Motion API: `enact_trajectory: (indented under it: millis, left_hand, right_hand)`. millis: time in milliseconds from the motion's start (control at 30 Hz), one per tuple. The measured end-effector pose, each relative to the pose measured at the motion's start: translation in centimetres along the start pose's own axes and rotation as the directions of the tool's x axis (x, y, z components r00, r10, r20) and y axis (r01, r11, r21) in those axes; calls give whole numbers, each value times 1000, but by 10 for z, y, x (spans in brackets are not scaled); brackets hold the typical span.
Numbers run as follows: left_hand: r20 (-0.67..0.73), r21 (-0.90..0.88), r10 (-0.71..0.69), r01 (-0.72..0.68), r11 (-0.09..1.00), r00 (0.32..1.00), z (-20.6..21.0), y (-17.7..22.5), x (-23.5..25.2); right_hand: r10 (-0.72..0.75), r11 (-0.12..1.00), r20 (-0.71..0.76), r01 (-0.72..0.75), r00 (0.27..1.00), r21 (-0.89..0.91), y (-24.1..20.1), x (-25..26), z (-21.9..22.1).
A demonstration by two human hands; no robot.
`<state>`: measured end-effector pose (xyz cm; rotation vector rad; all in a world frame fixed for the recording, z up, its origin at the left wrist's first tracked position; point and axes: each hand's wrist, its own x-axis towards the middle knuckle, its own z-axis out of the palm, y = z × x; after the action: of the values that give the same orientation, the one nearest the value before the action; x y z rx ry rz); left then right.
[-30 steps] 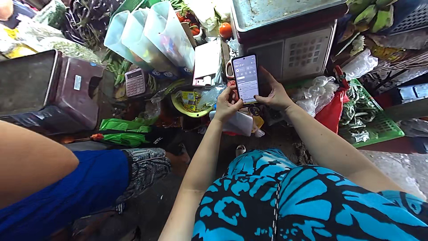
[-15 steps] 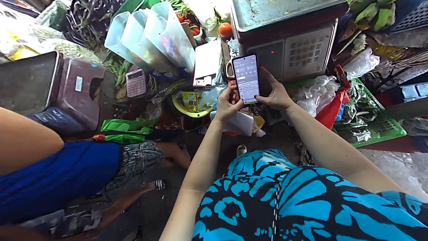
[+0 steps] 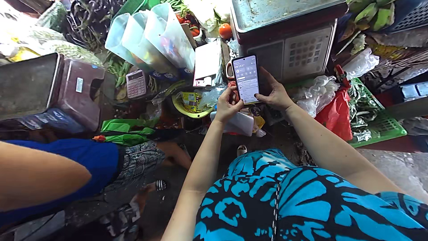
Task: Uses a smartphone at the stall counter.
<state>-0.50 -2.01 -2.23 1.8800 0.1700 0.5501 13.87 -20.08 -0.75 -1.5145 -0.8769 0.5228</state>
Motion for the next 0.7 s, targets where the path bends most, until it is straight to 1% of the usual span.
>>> enact_trajectory:
  millis: [233, 700]
  left_hand:
    - [-6, -5, 3, -3, 1000, 1000, 0, 1, 0]
    - [-13, 13, -8, 8, 1000, 1000, 1, 2, -1]
  right_hand:
    - [-20, 999, 3, 20, 1000, -29, 1, 0, -1]
    - [3, 998, 6, -2, 1000, -62, -3, 0, -1]
